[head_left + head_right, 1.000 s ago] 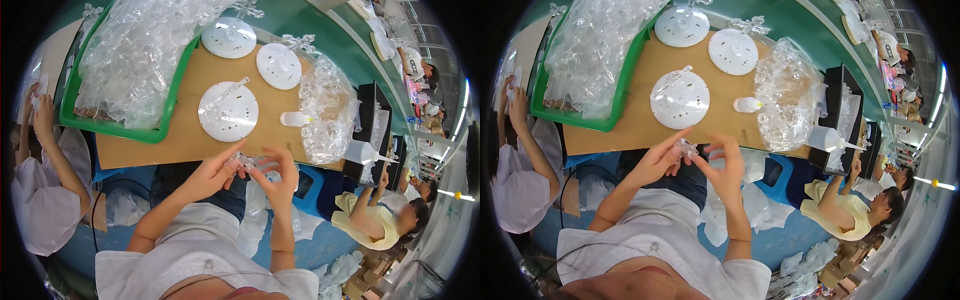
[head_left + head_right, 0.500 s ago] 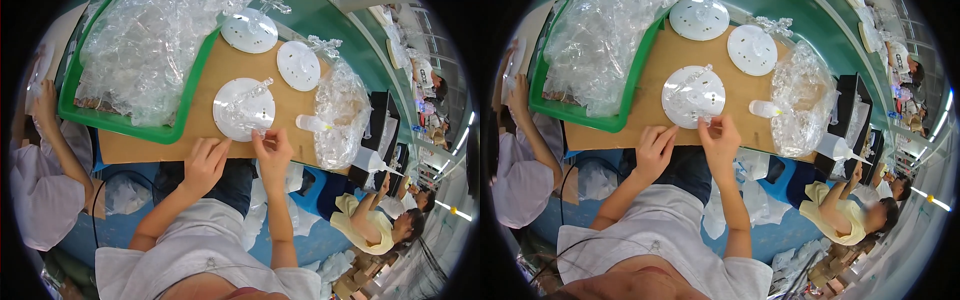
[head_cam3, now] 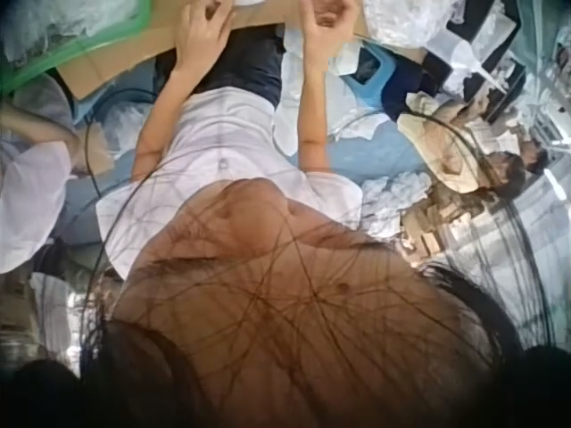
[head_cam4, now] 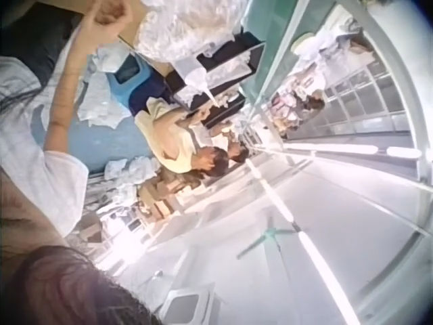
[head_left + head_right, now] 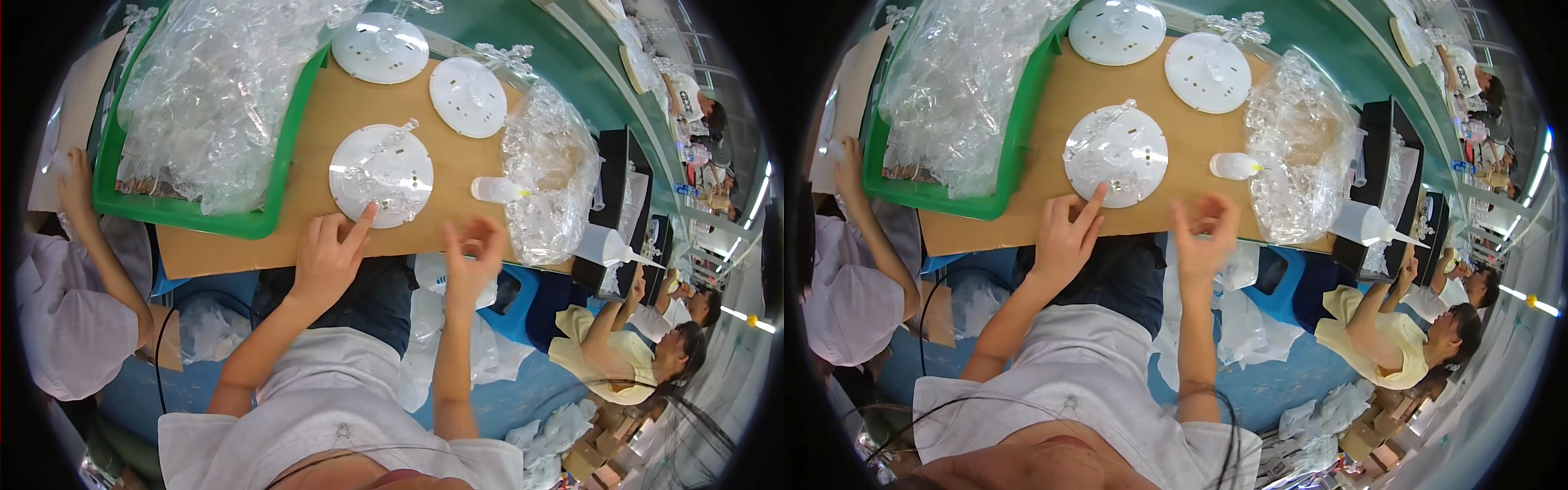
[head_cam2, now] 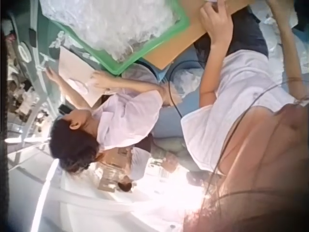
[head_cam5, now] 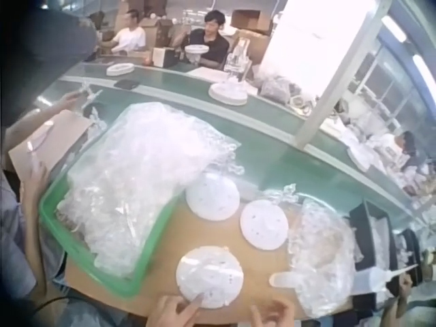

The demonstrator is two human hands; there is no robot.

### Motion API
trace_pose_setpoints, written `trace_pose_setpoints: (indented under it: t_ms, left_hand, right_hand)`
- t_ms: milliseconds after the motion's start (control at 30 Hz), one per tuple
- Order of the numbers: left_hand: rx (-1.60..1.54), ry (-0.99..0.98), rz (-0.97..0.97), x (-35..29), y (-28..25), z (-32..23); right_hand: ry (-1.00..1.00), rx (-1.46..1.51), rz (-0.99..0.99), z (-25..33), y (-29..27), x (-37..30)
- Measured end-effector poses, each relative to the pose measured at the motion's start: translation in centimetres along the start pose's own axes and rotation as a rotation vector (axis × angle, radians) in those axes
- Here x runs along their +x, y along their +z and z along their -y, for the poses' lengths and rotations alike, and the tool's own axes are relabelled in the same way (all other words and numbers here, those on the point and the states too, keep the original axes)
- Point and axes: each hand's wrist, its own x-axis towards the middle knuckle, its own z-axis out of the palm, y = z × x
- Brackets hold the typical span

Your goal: Applying liquid adhesive to circular base plates and attaching clear decorative plastic components.

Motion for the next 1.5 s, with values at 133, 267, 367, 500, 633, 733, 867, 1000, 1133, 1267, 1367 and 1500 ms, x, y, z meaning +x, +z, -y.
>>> trace_pose_setpoints:
  t_ms: [133, 267, 367, 500, 633, 733, 867, 1000, 1133, 1267, 1367, 1500]
  left_hand:
    - [0.050, 0.017, 0.013, -0.2, -0.2, 0.2]
    - [0.074, 0.028, 0.043, 0.2, -0.5, 0.1]
    - [0.088, 0.040, 0.023, 0.1, -0.4, -0.1]
    - [0.088, 0.025, 0.040, 0.1, -0.4, 0.0]
    - [0.077, 0.015, 0.043, 0.1, -0.5, 0.1]
    - [0.060, 0.017, 0.051, 0.2, -0.6, 0.1]
    - [0.037, 0.035, 0.041, 0.3, -0.7, 0.3]
    - [0.038, 0.039, 0.042, 0.3, -0.7, 0.6]
    - [0.046, 0.044, 0.054, 0.3, -0.7, 0.6]
    - [0.044, 0.061, 0.056, 0.3, -0.7, 0.7]
    - [0.044, 0.065, 0.058, 0.5, -0.9, 0.6]
    - [0.062, 0.064, 0.075, 0.5, -1.0, 0.6]
  right_hand:
    - [-0.076, -0.076, -0.280, -1.0, -0.5, 2.4]
    - [-0.147, -0.392, -0.239, -1.8, 0.5, 4.9]
    - [-0.152, -0.304, -0.201, -2.7, -0.2, 4.1]
    - [0.034, -0.002, 0.083, 0.9, -2.8, -1.2]
    - [0.062, -0.108, 0.349, 1.7, -2.3, -5.8]
    - [0.072, -0.105, 0.364, 1.2, -1.1, -6.7]
    - [0.059, -0.131, 0.355, 0.8, 0.0, -6.6]
    - [0.080, -0.156, 0.385, 0.9, 0.2, -6.6]
    - [0.074, -0.145, 0.399, 1.3, 0.2, -6.6]
    - [0.122, -0.138, 0.428, 1.8, 0.4, -6.7]
    - [0.126, -0.149, 0.436, 2.2, 0.5, -6.9]
    - [0.107, -0.105, 0.431, 2.0, 1.2, -7.7]
